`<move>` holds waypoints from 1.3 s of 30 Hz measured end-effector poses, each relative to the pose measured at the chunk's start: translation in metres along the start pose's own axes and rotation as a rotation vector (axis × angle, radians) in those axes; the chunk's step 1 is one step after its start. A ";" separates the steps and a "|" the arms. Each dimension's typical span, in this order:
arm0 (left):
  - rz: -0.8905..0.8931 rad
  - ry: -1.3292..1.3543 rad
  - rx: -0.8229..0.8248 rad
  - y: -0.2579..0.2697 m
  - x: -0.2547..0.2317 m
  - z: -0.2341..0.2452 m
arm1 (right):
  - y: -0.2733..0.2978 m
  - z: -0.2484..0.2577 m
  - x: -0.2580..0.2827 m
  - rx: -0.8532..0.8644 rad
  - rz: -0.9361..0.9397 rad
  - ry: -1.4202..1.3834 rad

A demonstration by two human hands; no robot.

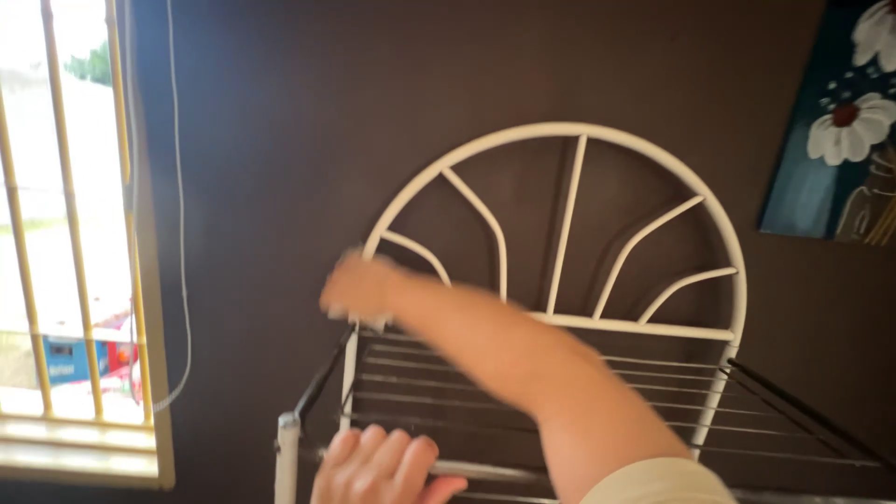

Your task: Moving various decorative objects and plants from a metal shelf to a table and then wiping down the shelf with a cloth.

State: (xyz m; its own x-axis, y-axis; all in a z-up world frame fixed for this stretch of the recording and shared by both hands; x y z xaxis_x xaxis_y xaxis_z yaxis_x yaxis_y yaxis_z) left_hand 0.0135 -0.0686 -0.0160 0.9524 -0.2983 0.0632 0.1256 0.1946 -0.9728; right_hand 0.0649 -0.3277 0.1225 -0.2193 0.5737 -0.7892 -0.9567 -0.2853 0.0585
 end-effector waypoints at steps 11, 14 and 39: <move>0.161 0.106 0.126 -0.013 -0.027 0.031 | 0.326 0.182 -0.079 -0.323 -0.931 0.204; 0.144 0.082 0.095 -0.014 -0.028 0.033 | 0.428 0.165 -0.048 -0.456 -1.029 0.248; 0.146 -0.026 0.025 -0.018 -0.038 0.029 | 0.451 0.176 0.023 -0.331 -1.167 0.263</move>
State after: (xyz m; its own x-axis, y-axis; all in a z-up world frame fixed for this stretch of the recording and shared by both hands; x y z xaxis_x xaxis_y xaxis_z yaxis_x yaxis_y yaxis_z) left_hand -0.0165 -0.0338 0.0056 0.9678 -0.2410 -0.0729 -0.0085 0.2580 -0.9661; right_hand -0.4052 -0.3082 0.2384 0.8118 0.4543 -0.3669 -0.4517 0.0903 -0.8876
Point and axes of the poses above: each hand's wrist, its own y-axis away from the middle knuckle, its own z-axis out of the back of the hand, x = y × z, the point moved 1 cm from there along -y, towards the middle knuckle, and after that the axes turned 13 degrees about z, right-handed, at the moved point
